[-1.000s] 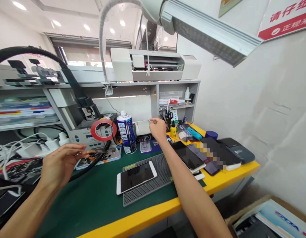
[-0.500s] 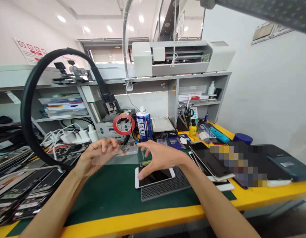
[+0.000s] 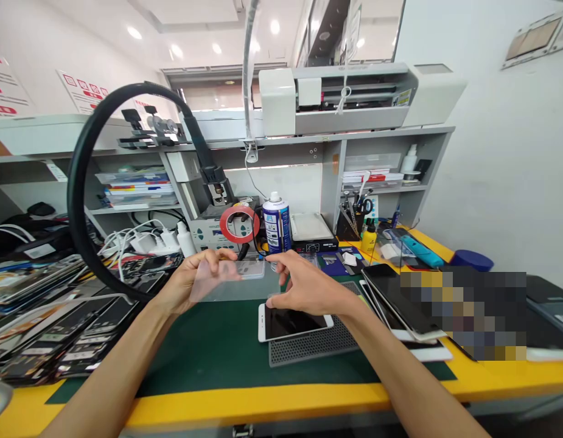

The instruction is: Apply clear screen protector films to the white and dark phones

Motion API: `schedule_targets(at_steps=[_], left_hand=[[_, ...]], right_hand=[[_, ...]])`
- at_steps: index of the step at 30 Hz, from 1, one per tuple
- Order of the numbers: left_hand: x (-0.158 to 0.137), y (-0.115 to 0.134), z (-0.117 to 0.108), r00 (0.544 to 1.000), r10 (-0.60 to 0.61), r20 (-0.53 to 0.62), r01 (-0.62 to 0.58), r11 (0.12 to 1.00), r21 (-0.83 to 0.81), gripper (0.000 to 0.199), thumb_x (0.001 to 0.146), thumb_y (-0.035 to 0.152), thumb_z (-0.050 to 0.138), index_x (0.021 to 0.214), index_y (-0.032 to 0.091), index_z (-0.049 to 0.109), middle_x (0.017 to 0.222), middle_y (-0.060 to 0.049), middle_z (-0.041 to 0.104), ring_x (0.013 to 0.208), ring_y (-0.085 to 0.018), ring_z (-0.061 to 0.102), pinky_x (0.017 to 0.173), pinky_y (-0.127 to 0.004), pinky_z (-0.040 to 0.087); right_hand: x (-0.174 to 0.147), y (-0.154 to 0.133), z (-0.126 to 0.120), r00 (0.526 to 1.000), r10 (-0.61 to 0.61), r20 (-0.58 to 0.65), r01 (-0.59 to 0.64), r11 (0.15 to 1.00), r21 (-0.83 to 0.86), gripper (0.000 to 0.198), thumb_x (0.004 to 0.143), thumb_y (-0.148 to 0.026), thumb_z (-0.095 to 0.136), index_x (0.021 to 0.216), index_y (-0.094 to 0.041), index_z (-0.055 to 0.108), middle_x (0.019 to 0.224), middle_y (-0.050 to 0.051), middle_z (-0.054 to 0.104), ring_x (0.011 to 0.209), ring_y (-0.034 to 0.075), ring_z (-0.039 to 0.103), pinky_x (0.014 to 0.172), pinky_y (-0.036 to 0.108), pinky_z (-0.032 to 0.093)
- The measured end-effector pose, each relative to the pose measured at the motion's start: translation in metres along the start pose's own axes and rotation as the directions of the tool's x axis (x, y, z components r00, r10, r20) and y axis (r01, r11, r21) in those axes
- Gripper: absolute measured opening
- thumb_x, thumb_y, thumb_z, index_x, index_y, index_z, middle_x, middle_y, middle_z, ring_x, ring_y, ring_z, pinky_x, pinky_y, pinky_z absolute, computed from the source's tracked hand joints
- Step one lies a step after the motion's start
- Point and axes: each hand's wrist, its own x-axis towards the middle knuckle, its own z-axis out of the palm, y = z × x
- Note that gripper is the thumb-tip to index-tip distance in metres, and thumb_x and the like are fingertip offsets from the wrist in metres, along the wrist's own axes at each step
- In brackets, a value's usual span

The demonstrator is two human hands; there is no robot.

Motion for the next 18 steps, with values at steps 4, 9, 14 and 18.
schedule_targets(at_steps=[4, 9, 14, 18], left_hand=[[0.0014, 0.0018, 0.0042, 0.995, -0.074, -0.063, 0.072, 0.997, -0.035, 0.026, 0.086, 0.014, 0.061, 0.111, 0.016, 0.067, 0.119, -0.013, 0.066, 0.084, -0.023, 0.069, 0.086, -0.050, 0.055], [0.0029, 0.0021, 0.0040, 0.979, -0.169, -0.118, 0.155, 0.981, -0.120, 0.029, 0.092, 0.024, 0.054, 0.113, 0.009, 0.066, 0.102, -0.015, 0.073, 0.067, -0.021, 0.069, 0.072, -0.043, 0.059], [0.0043, 0.0043, 0.0025, 0.954, -0.281, -0.100, 0.262, 0.950, -0.170, 0.048, 0.095, 0.045, 0.044, 0.099, 0.006, 0.072, 0.091, -0.017, 0.074, 0.066, -0.024, 0.069, 0.059, -0.038, 0.059], [0.0025, 0.0050, 0.0049, 0.951, -0.306, -0.035, 0.302, 0.949, -0.088, 0.048, 0.093, 0.050, 0.048, 0.095, 0.008, 0.071, 0.079, -0.014, 0.073, 0.063, -0.023, 0.068, 0.058, -0.037, 0.058]], right_hand=[[-0.0019, 0.0019, 0.0022, 0.997, -0.008, -0.072, 0.008, 1.000, -0.007, 0.074, 0.076, -0.042, 0.075, 0.139, -0.029, 0.041, 0.108, 0.004, 0.048, 0.083, 0.018, 0.056, 0.070, 0.034, 0.054], [-0.0010, 0.0040, 0.0052, 0.986, -0.038, -0.161, 0.025, 0.996, -0.082, 0.071, 0.077, -0.038, 0.073, 0.140, -0.028, 0.041, 0.107, 0.005, 0.049, 0.085, 0.019, 0.055, 0.072, 0.035, 0.053], [0.0013, 0.0074, 0.0073, 0.968, -0.078, -0.238, 0.044, 0.988, -0.146, 0.067, 0.080, -0.036, 0.070, 0.140, -0.029, 0.040, 0.106, 0.006, 0.049, 0.085, 0.021, 0.054, 0.074, 0.037, 0.052], [0.0020, 0.0099, 0.0075, 0.960, -0.085, -0.268, 0.038, 0.983, -0.178, 0.066, 0.082, -0.036, 0.067, 0.141, -0.029, 0.038, 0.106, 0.006, 0.048, 0.084, 0.021, 0.053, 0.074, 0.038, 0.052]])
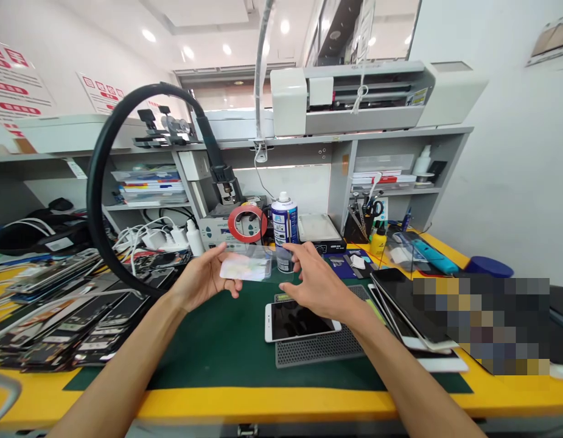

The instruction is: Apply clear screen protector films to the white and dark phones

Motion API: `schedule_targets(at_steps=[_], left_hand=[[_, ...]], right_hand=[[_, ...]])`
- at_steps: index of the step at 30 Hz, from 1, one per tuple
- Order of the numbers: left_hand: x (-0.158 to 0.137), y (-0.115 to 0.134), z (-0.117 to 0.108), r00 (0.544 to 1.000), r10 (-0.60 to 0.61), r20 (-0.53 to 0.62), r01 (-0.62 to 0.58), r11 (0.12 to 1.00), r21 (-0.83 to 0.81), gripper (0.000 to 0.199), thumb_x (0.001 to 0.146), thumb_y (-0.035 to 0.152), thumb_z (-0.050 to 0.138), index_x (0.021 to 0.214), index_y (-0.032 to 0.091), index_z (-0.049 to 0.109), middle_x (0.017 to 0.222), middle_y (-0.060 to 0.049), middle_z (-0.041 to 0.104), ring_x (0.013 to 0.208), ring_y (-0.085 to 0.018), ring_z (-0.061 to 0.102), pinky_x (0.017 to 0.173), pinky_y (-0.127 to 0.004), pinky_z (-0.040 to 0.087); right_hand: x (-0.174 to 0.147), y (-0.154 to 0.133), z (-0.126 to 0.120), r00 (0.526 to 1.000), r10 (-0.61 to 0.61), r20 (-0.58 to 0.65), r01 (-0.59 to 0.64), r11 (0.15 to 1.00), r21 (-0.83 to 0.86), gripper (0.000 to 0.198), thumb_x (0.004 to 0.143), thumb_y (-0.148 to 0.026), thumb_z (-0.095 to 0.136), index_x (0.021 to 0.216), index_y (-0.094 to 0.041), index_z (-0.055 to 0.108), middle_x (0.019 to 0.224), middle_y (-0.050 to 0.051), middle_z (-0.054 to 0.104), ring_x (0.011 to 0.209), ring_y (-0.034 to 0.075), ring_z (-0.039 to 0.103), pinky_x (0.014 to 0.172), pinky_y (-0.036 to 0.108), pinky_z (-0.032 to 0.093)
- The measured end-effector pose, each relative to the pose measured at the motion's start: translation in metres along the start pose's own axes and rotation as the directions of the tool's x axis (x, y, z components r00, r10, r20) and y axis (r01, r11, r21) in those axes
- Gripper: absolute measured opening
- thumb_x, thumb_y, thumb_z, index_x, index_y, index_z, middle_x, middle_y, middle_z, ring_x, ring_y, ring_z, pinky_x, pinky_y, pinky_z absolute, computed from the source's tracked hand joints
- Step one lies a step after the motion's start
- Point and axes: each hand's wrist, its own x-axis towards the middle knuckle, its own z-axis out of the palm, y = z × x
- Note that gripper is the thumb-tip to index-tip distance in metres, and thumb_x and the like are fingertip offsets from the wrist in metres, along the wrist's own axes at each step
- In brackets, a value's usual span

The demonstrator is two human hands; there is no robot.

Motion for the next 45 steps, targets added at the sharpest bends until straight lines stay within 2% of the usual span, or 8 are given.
schedule_targets(at_steps=[5, 10, 15, 27, 30, 33, 40, 45], left_hand=[[-0.001, -0.006, 0.001, 0.999, 0.031, -0.030, -0.022, 0.968, 0.250, 0.019, 0.077, 0.027, 0.077, 0.085, 0.012, 0.068, 0.068, -0.004, 0.067, 0.059, -0.016, 0.062, 0.060, -0.032, 0.056], [0.001, -0.009, 0.000, 0.998, 0.050, -0.047, -0.031, 0.940, 0.340, 0.017, 0.075, 0.024, 0.076, 0.083, 0.014, 0.065, 0.068, -0.001, 0.063, 0.060, -0.014, 0.060, 0.065, -0.034, 0.057], [0.001, -0.006, 0.005, 0.990, 0.069, -0.122, -0.011, 0.907, 0.420, 0.015, 0.071, 0.022, 0.075, 0.078, 0.015, 0.064, 0.070, 0.000, 0.064, 0.060, -0.013, 0.061, 0.064, -0.031, 0.055], [0.003, -0.009, 0.002, 0.987, 0.067, -0.144, -0.003, 0.912, 0.409, 0.012, 0.067, 0.015, 0.068, 0.077, 0.015, 0.062, 0.076, -0.001, 0.065, 0.057, -0.013, 0.063, 0.063, -0.031, 0.053], [0.002, -0.008, 0.004, 0.986, 0.074, -0.151, -0.009, 0.918, 0.396, 0.019, 0.065, 0.014, 0.066, 0.084, 0.015, 0.063, 0.078, -0.001, 0.064, 0.061, -0.014, 0.061, 0.062, -0.032, 0.054], [0.001, -0.006, 0.006, 0.987, 0.076, -0.143, -0.013, 0.919, 0.395, 0.018, 0.063, 0.012, 0.065, 0.081, 0.015, 0.064, 0.078, -0.003, 0.064, 0.068, -0.016, 0.062, 0.062, -0.032, 0.055], [0.001, -0.006, 0.001, 0.989, 0.106, -0.107, -0.041, 0.872, 0.488, 0.012, 0.074, 0.023, 0.069, 0.083, 0.016, 0.066, 0.076, -0.003, 0.065, 0.065, -0.014, 0.060, 0.063, -0.028, 0.053], [0.004, -0.013, -0.002, 0.989, 0.053, -0.135, 0.015, 0.887, 0.461, 0.030, 0.074, 0.021, 0.068, 0.104, 0.016, 0.065, 0.073, 0.000, 0.062, 0.062, -0.014, 0.059, 0.062, -0.029, 0.053]], right_hand=[[0.001, 0.001, 0.000, 1.000, 0.001, -0.008, -0.001, 1.000, -0.027, 0.066, 0.083, -0.036, 0.066, 0.142, -0.028, 0.037, 0.107, 0.007, 0.046, 0.085, 0.021, 0.052, 0.072, 0.037, 0.052], [0.001, 0.002, 0.002, 1.000, -0.016, -0.026, 0.015, 0.999, -0.046, 0.068, 0.083, -0.035, 0.066, 0.143, -0.029, 0.035, 0.107, 0.006, 0.045, 0.085, 0.020, 0.052, 0.071, 0.036, 0.052], [0.001, 0.003, 0.003, 1.000, -0.018, -0.021, 0.017, 0.999, -0.044, 0.066, 0.083, -0.036, 0.065, 0.142, -0.029, 0.036, 0.107, 0.007, 0.045, 0.085, 0.021, 0.052, 0.072, 0.037, 0.052], [0.001, 0.003, 0.005, 0.999, -0.023, -0.022, 0.021, 0.997, -0.071, 0.066, 0.083, -0.035, 0.065, 0.142, -0.030, 0.035, 0.107, 0.007, 0.046, 0.085, 0.022, 0.053, 0.071, 0.037, 0.052], [0.000, 0.003, 0.004, 1.000, -0.017, -0.017, 0.016, 0.998, -0.063, 0.067, 0.083, -0.035, 0.065, 0.143, -0.030, 0.034, 0.108, 0.007, 0.046, 0.086, 0.022, 0.053, 0.071, 0.037, 0.052], [0.000, 0.003, 0.003, 1.000, -0.008, -0.007, 0.008, 0.998, -0.056, 0.068, 0.084, -0.038, 0.064, 0.144, -0.030, 0.034, 0.108, 0.008, 0.046, 0.087, 0.023, 0.053, 0.070, 0.037, 0.052], [0.001, 0.005, 0.001, 0.999, -0.030, -0.029, 0.028, 0.998, -0.062, 0.067, 0.083, -0.039, 0.066, 0.142, -0.028, 0.037, 0.111, 0.008, 0.047, 0.089, 0.022, 0.054, 0.074, 0.038, 0.053], [-0.004, 0.004, -0.006, 0.999, -0.048, 0.011, 0.048, 0.998, -0.027, 0.070, 0.082, -0.044, 0.068, 0.144, -0.028, 0.039, 0.123, 0.009, 0.046, 0.095, 0.023, 0.055, 0.077, 0.037, 0.053]])
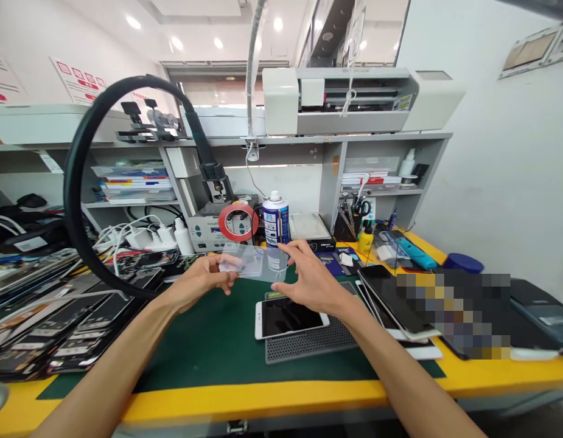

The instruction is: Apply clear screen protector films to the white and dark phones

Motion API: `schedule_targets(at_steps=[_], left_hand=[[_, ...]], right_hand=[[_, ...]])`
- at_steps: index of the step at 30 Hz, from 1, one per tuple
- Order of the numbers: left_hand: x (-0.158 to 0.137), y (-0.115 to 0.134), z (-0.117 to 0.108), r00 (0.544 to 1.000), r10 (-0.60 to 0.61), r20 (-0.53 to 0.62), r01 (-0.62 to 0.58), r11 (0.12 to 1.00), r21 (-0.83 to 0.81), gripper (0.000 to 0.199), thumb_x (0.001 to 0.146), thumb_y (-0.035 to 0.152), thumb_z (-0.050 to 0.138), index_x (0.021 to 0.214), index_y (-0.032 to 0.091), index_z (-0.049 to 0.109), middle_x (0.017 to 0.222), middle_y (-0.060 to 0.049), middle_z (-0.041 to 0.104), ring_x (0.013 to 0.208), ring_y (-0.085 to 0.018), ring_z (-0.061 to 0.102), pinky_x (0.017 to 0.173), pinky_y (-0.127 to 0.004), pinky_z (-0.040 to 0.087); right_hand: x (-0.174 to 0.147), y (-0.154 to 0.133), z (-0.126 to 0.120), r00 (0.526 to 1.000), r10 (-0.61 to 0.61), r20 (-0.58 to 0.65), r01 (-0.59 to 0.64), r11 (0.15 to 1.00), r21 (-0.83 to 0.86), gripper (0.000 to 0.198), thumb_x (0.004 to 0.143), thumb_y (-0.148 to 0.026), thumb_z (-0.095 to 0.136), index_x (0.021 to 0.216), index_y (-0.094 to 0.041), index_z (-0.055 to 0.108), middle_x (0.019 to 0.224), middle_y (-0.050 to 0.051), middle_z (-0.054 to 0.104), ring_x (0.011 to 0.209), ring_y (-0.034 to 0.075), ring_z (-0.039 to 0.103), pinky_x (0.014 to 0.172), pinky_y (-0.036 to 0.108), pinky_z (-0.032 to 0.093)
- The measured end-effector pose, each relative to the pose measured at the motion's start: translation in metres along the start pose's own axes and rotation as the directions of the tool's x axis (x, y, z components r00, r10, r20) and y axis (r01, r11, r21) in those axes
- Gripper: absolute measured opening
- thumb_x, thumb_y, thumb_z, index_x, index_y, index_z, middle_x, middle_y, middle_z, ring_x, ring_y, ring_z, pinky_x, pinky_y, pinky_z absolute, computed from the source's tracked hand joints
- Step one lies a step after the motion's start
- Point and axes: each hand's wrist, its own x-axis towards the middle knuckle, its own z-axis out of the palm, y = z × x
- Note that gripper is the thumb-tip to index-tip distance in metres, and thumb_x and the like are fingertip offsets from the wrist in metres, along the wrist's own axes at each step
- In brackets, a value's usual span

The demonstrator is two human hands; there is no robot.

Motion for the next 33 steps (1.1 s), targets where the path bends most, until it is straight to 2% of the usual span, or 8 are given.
schedule_targets(at_steps=[8, 13, 17, 19, 21, 25, 29, 33], left_hand=[[-0.002, 0.002, 0.016, 0.998, -0.033, 0.059, 0.037, 0.996, -0.076, 0.046, 0.075, 0.016, 0.065, 0.120, 0.017, 0.058, 0.079, 0.000, 0.064, 0.065, -0.015, 0.059, 0.064, -0.031, 0.053], [-0.007, 0.011, 0.020, 0.994, 0.024, 0.110, -0.016, 0.997, -0.069, 0.038, 0.077, 0.024, 0.069, 0.114, 0.018, 0.061, 0.080, -0.001, 0.062, 0.065, -0.015, 0.058, 0.066, -0.032, 0.054], [-0.013, 0.010, 0.025, 0.973, 0.029, 0.228, -0.063, 0.987, 0.145, 0.055, 0.078, 0.043, 0.072, 0.127, 0.025, 0.054, 0.110, -0.007, 0.063, 0.098, -0.024, 0.062, 0.085, -0.038, 0.053], [-0.017, 0.007, 0.034, 0.971, -0.002, 0.240, -0.095, 0.915, 0.392, 0.075, 0.073, 0.052, 0.075, 0.139, 0.032, 0.044, 0.132, -0.008, 0.054, 0.119, -0.030, 0.053, 0.096, -0.044, 0.048], [-0.021, 0.002, 0.048, 0.968, 0.013, 0.252, -0.168, 0.780, 0.603, 0.098, 0.063, 0.062, 0.078, 0.146, 0.032, 0.036, 0.146, -0.009, 0.041, 0.130, -0.036, 0.042, 0.104, -0.049, 0.042], [-0.026, -0.006, 0.069, 0.929, 0.056, 0.367, -0.329, 0.582, 0.744, 0.110, 0.058, 0.071, 0.074, 0.149, 0.027, 0.031, 0.145, -0.010, 0.041, 0.133, -0.037, 0.037, 0.111, -0.051, 0.035], [-0.025, -0.006, 0.072, 0.933, 0.051, 0.357, -0.324, 0.550, 0.769, 0.103, 0.065, 0.069, 0.069, 0.149, 0.027, 0.028, 0.145, -0.009, 0.042, 0.132, -0.033, 0.039, 0.109, -0.046, 0.038], [-0.022, -0.005, 0.070, 0.939, 0.040, 0.342, -0.305, 0.555, 0.773, 0.101, 0.066, 0.067, 0.069, 0.149, 0.026, 0.030, 0.144, -0.010, 0.043, 0.131, -0.033, 0.041, 0.108, -0.044, 0.039]], right_hand=[[-0.012, 0.007, -0.013, 1.000, -0.007, 0.009, 0.007, 1.000, -0.001, 0.068, 0.081, -0.043, 0.070, 0.142, -0.028, 0.043, 0.124, 0.009, 0.049, 0.097, 0.023, 0.056, 0.078, 0.037, 0.053], [-0.015, 0.012, -0.016, 0.999, 0.030, 0.019, -0.031, 0.994, 0.104, 0.065, 0.078, -0.037, 0.074, 0.137, -0.026, 0.048, 0.115, 0.008, 0.051, 0.096, 0.022, 0.057, 0.078, 0.036, 0.053], [-0.017, 0.019, -0.019, 0.995, 0.095, -0.008, -0.088, 0.951, 0.295, 0.063, 0.077, -0.039, 0.076, 0.134, -0.025, 0.050, 0.110, 0.007, 0.054, 0.092, 0.021, 0.059, 0.073, 0.034, 0.054], [-0.018, 0.022, -0.023, 0.991, 0.122, -0.047, -0.090, 0.901, 0.423, 0.062, 0.076, -0.037, 0.078, 0.132, -0.024, 0.052, 0.110, 0.008, 0.056, 0.092, 0.021, 0.060, 0.073, 0.033, 0.053], [-0.018, 0.024, -0.029, 0.987, 0.132, -0.092, -0.062, 0.838, 0.542, 0.061, 0.074, -0.033, 0.080, 0.128, -0.023, 0.054, 0.110, 0.008, 0.057, 0.093, 0.021, 0.060, 0.073, 0.033, 0.053], [-0.017, 0.024, -0.039, 0.975, 0.172, -0.137, -0.023, 0.699, 0.715, 0.057, 0.070, -0.026, 0.083, 0.121, -0.021, 0.060, 0.111, 0.008, 0.057, 0.093, 0.021, 0.060, 0.069, 0.032, 0.054], [-0.018, 0.023, -0.045, 0.975, 0.195, -0.105, -0.029, 0.579, 0.815, 0.055, 0.066, -0.021, 0.084, 0.117, -0.021, 0.063, 0.109, 0.008, 0.057, 0.091, 0.021, 0.059, 0.063, 0.030, 0.053], [-0.020, 0.026, -0.051, 0.978, 0.189, -0.089, -0.024, 0.524, 0.851, 0.052, 0.068, -0.017, 0.082, 0.117, -0.020, 0.064, 0.110, 0.008, 0.057, 0.091, 0.021, 0.058, 0.063, 0.031, 0.053]])
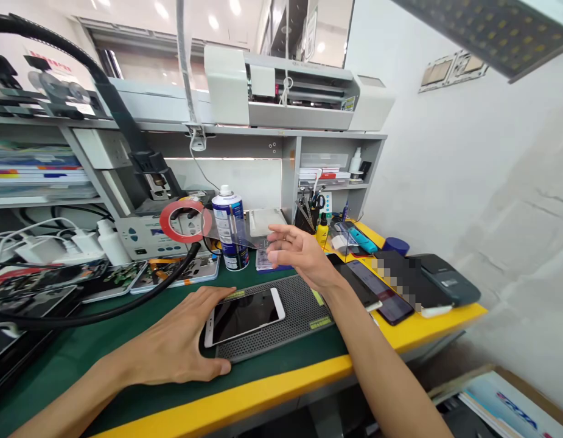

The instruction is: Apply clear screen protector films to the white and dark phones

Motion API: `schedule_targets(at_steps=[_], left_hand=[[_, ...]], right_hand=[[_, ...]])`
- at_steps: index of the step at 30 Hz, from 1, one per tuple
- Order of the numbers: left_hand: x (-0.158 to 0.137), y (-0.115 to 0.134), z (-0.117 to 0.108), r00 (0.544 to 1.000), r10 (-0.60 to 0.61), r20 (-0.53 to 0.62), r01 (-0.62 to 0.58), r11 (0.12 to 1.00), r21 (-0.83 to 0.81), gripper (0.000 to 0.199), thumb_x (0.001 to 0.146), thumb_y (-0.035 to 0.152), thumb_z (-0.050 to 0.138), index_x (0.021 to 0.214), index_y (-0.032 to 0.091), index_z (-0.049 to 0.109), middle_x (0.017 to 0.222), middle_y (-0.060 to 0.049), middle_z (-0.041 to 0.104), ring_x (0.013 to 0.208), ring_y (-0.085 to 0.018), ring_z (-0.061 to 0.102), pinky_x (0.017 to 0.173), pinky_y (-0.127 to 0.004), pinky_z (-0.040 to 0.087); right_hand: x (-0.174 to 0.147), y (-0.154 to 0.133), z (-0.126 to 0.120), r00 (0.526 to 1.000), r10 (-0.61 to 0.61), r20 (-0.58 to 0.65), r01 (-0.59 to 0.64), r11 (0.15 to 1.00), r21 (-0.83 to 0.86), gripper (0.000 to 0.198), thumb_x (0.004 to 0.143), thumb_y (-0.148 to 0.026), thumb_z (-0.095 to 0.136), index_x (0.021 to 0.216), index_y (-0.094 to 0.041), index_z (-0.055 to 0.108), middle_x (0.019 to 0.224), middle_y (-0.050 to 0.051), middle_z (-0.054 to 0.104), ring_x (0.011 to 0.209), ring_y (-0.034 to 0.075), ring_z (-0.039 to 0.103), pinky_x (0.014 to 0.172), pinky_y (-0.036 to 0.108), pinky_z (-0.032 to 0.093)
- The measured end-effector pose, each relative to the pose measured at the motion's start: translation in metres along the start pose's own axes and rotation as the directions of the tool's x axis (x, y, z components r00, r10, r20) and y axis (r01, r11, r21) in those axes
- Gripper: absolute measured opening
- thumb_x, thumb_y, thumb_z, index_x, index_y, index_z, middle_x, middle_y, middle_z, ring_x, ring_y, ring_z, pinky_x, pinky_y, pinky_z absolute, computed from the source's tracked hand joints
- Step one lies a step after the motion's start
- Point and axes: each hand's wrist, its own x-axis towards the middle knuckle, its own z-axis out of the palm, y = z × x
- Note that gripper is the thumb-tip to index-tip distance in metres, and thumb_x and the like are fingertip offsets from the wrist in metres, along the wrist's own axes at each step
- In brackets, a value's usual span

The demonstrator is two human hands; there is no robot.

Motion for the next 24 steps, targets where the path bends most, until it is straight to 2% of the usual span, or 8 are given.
schedule_targets(at_steps=[8, 15, 18, 20, 24], left_hand=[[0.002, 0.000, -0.003, 1.000, -0.014, 0.016, 0.014, 1.000, 0.006, 0.098, 0.067, 0.066, 0.067, 0.149, 0.027, 0.031, 0.146, -0.010, 0.042, 0.132, -0.035, 0.041, 0.108, -0.047, 0.039], [0.008, -0.002, -0.005, 0.998, -0.009, 0.058, 0.006, 0.999, 0.046, 0.102, 0.068, 0.064, 0.067, 0.151, 0.022, 0.026, 0.151, -0.012, 0.037, 0.136, -0.035, 0.037, 0.110, -0.045, 0.037], [0.011, -0.004, -0.005, 0.998, -0.001, 0.055, -0.002, 0.999, 0.053, 0.103, 0.066, 0.062, 0.069, 0.151, 0.023, 0.026, 0.150, -0.011, 0.038, 0.136, -0.035, 0.038, 0.109, -0.044, 0.038], [0.011, -0.005, -0.006, 0.998, -0.007, 0.065, 0.003, 0.999, 0.055, 0.103, 0.066, 0.062, 0.069, 0.151, 0.023, 0.026, 0.151, -0.011, 0.037, 0.136, -0.035, 0.038, 0.108, -0.044, 0.039], [0.008, -0.007, -0.010, 0.998, -0.014, 0.060, 0.011, 0.999, 0.047, 0.104, 0.064, 0.059, 0.070, 0.151, 0.022, 0.027, 0.150, -0.010, 0.039, 0.136, -0.035, 0.039, 0.108, -0.042, 0.040]], right_hand=[[0.002, -0.008, -0.016, 0.998, -0.028, -0.064, 0.035, 0.992, 0.120, 0.047, 0.068, -0.014, 0.079, 0.113, -0.021, 0.068, 0.107, 0.006, 0.056, 0.090, 0.019, 0.058, 0.063, 0.029, 0.051], [0.002, -0.006, -0.014, 0.999, -0.014, -0.032, 0.018, 0.991, 0.131, 0.046, 0.070, -0.014, 0.079, 0.114, -0.021, 0.067, 0.108, 0.006, 0.055, 0.091, 0.019, 0.058, 0.063, 0.028, 0.052], [0.001, -0.005, -0.013, 1.000, 0.002, 0.023, -0.004, 0.996, 0.088, 0.049, 0.070, -0.014, 0.079, 0.117, -0.020, 0.065, 0.110, 0.007, 0.055, 0.091, 0.020, 0.058, 0.064, 0.029, 0.053], [-0.001, -0.004, -0.012, 0.994, 0.055, 0.096, -0.057, 0.998, 0.019, 0.053, 0.069, -0.013, 0.080, 0.119, -0.020, 0.064, 0.110, 0.008, 0.057, 0.092, 0.020, 0.058, 0.065, 0.029, 0.053], [-0.003, -0.004, -0.011, 0.962, 0.150, 0.228, -0.120, 0.983, -0.139, 0.058, 0.067, -0.014, 0.083, 0.121, -0.019, 0.061, 0.108, 0.007, 0.059, 0.093, 0.019, 0.059, 0.079, 0.032, 0.052]])
